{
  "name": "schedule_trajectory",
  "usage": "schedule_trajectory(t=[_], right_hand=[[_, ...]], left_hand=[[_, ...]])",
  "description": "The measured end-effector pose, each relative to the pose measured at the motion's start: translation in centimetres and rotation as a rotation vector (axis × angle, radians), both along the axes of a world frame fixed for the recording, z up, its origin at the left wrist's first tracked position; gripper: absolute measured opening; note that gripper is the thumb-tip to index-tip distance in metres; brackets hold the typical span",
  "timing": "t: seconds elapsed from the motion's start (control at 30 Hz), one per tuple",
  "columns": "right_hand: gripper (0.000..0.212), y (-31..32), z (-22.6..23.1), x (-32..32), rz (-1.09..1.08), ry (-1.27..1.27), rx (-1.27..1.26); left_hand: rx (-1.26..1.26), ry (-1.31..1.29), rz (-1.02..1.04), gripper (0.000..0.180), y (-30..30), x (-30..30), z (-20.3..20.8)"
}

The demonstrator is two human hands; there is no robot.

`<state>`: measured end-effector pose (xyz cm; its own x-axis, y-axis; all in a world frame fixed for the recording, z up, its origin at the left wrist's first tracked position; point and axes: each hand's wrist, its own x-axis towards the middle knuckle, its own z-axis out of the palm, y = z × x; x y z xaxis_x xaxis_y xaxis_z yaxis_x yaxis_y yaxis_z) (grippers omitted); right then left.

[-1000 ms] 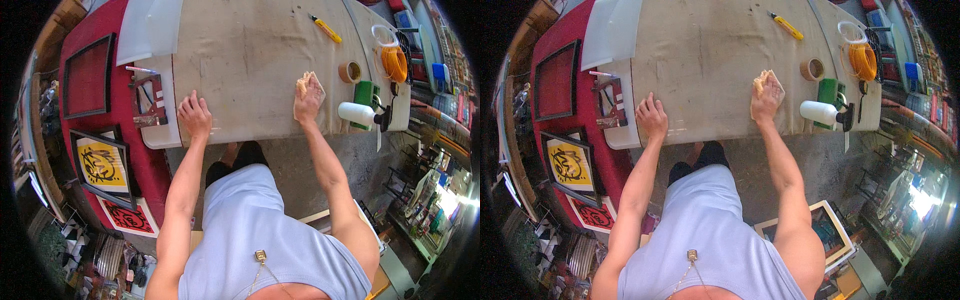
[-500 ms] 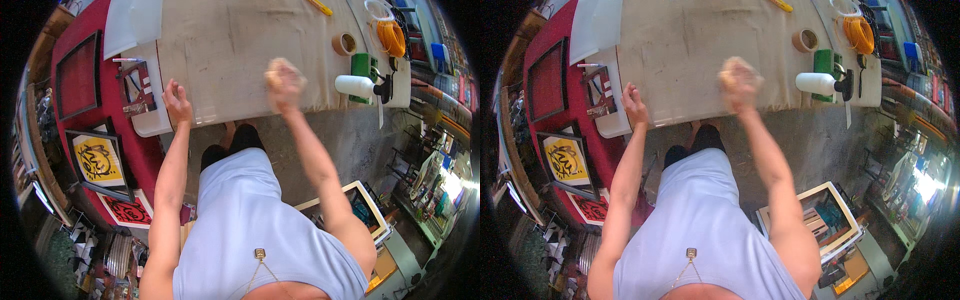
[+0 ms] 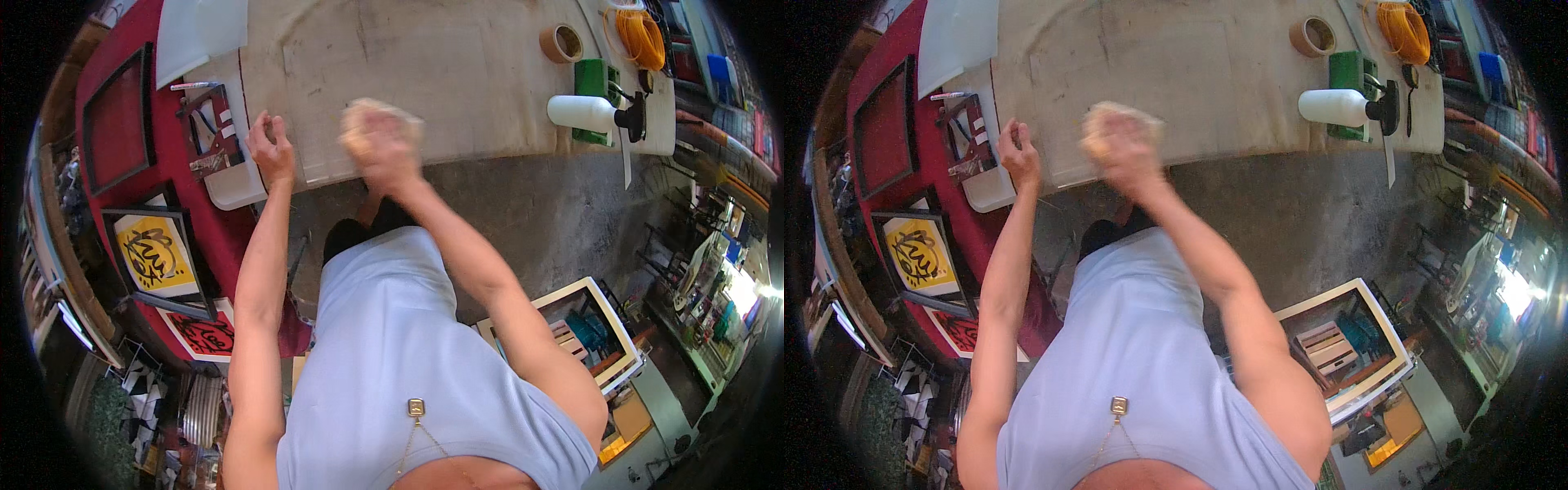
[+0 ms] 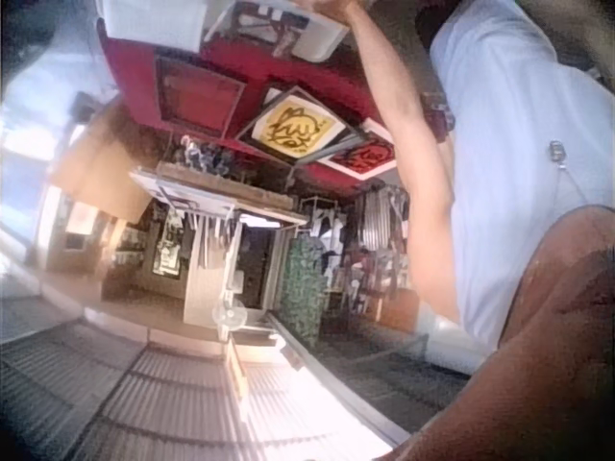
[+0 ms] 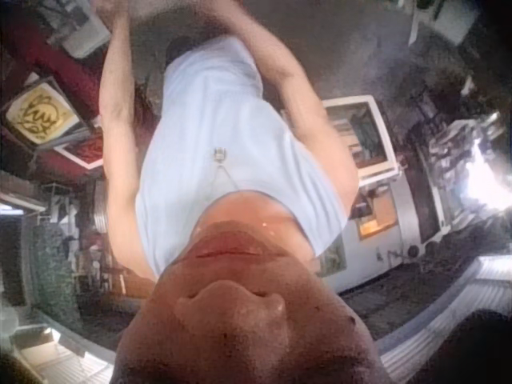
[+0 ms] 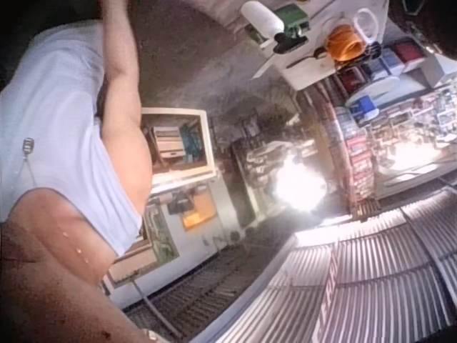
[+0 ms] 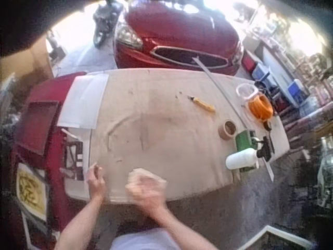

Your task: The person wipes a workbench with a cloth, then places a red artwork print onto a cardboard backing. They insert the print into a black frame, secure it with a staple gun, and apply tape to the back of the frame.

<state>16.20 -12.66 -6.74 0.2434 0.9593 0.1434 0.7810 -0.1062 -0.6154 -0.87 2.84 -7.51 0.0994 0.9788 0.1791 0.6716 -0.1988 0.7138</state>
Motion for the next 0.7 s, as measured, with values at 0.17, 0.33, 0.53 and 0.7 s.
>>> schedule_trajectory(t=[0.17, 0.33, 0.53, 0.7], right_hand=[[0.058, -7.7, 2.0, 13.5, -0.376, -0.227, -0.094], [0.057, -2.1, 2.9, 3.9, -0.322, -0.184, -0.185], [0.059, 4.1, 1.5, -7.3, 0.198, 0.063, -0.034], [0.055, 1.3, -0.1, 8.8, -0.165, -0.208, -0.051]], left_hand=[[0.268, 0.325, -0.221, 0.029, 0.2, -0.2, 0.5], [0.216, 0.212, -0.189, 0.022, -0.1, 0.0, 0.5], [0.206, 0.079, -0.195, 0.018, 1.3, -0.6, -0.3], [0.206, 0.111, -0.139, 0.019, 0.2, -0.7, 0.3]])
